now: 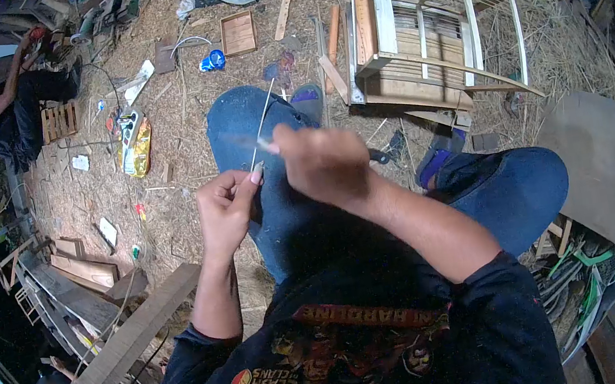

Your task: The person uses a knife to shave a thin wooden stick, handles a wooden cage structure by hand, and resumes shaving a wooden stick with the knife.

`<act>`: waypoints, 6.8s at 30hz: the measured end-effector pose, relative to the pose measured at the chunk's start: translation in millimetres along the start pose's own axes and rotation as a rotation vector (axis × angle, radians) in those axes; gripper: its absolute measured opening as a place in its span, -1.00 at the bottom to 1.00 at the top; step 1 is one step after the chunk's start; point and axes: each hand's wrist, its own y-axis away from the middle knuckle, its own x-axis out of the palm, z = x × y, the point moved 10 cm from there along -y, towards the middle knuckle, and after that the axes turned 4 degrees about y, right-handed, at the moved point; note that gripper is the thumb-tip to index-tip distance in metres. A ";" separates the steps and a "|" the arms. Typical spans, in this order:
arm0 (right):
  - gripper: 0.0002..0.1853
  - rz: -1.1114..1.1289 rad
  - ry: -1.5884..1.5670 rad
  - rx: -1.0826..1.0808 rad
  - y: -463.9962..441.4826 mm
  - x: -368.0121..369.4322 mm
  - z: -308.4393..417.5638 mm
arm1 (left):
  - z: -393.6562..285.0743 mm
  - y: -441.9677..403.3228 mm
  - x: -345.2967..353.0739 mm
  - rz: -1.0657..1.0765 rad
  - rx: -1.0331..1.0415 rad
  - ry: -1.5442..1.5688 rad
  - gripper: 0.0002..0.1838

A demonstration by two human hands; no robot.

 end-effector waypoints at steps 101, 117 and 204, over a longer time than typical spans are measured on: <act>-0.81 -0.022 -0.145 0.008 15.1 10.7 6.6 | 10.6 -0.7 12.7 0.185 -0.235 0.380 -0.68; -0.84 0.161 -0.152 0.220 -20.6 10.9 -23.2 | -6.4 -9.7 -4.7 0.108 -0.072 0.112 -0.70; -0.83 0.025 -0.121 0.185 -8.2 14.1 -22.3 | 3.8 -8.4 5.7 0.209 -0.324 0.387 -0.72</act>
